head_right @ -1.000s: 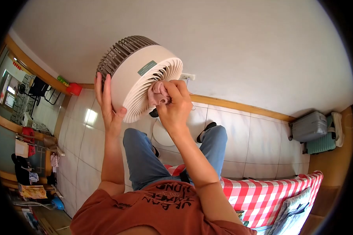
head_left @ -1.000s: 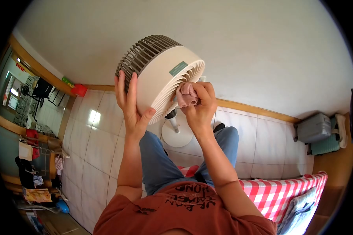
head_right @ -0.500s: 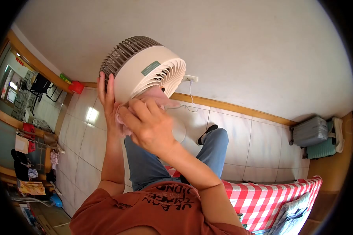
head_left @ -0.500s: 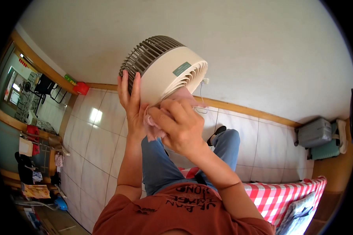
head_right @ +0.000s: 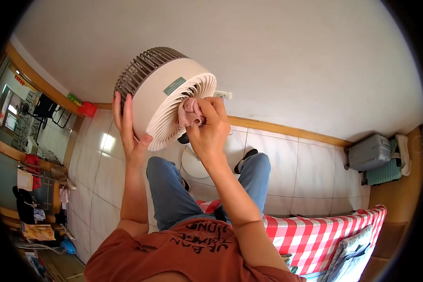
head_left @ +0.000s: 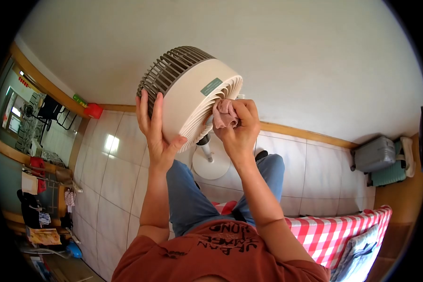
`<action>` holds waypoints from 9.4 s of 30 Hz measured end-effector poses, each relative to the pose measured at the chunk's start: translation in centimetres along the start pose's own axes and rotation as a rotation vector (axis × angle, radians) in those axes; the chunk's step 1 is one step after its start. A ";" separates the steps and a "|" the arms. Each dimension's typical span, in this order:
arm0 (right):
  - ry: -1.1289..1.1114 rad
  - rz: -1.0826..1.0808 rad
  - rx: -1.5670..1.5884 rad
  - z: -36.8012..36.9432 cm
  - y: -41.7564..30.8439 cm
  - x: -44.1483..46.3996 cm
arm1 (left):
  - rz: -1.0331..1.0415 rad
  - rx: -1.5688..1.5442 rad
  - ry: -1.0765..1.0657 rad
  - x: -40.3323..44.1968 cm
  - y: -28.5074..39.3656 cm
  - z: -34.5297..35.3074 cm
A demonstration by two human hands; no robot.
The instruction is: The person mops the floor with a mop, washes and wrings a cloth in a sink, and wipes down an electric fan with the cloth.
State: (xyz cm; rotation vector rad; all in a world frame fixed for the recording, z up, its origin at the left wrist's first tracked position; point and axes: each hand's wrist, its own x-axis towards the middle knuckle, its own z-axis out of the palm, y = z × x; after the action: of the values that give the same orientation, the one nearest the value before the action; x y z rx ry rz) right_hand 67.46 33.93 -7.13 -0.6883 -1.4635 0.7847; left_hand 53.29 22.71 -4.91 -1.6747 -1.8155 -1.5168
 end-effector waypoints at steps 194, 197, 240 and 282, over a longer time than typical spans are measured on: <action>-0.025 0.175 0.003 -1.3 2.1 6.5 | 0.029 -0.028 0.010 0.5 -1.0 0.0; -0.104 0.247 -0.060 -0.9 3.8 4.7 | 0.034 -0.020 0.010 0.5 -1.2 -0.1; -0.132 0.418 0.356 4.1 8.6 -6.6 | 0.022 -0.020 0.078 0.8 -0.3 1.1; -0.172 0.104 0.025 2.2 5.7 -6.9 | 0.015 -0.074 0.079 0.7 -0.8 1.2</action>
State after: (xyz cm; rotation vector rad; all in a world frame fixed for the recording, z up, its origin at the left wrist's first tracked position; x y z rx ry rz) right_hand 65.30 31.57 -15.76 -0.6957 -1.5792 0.9604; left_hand 52.94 24.23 -5.30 -1.6327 -1.7226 -1.6388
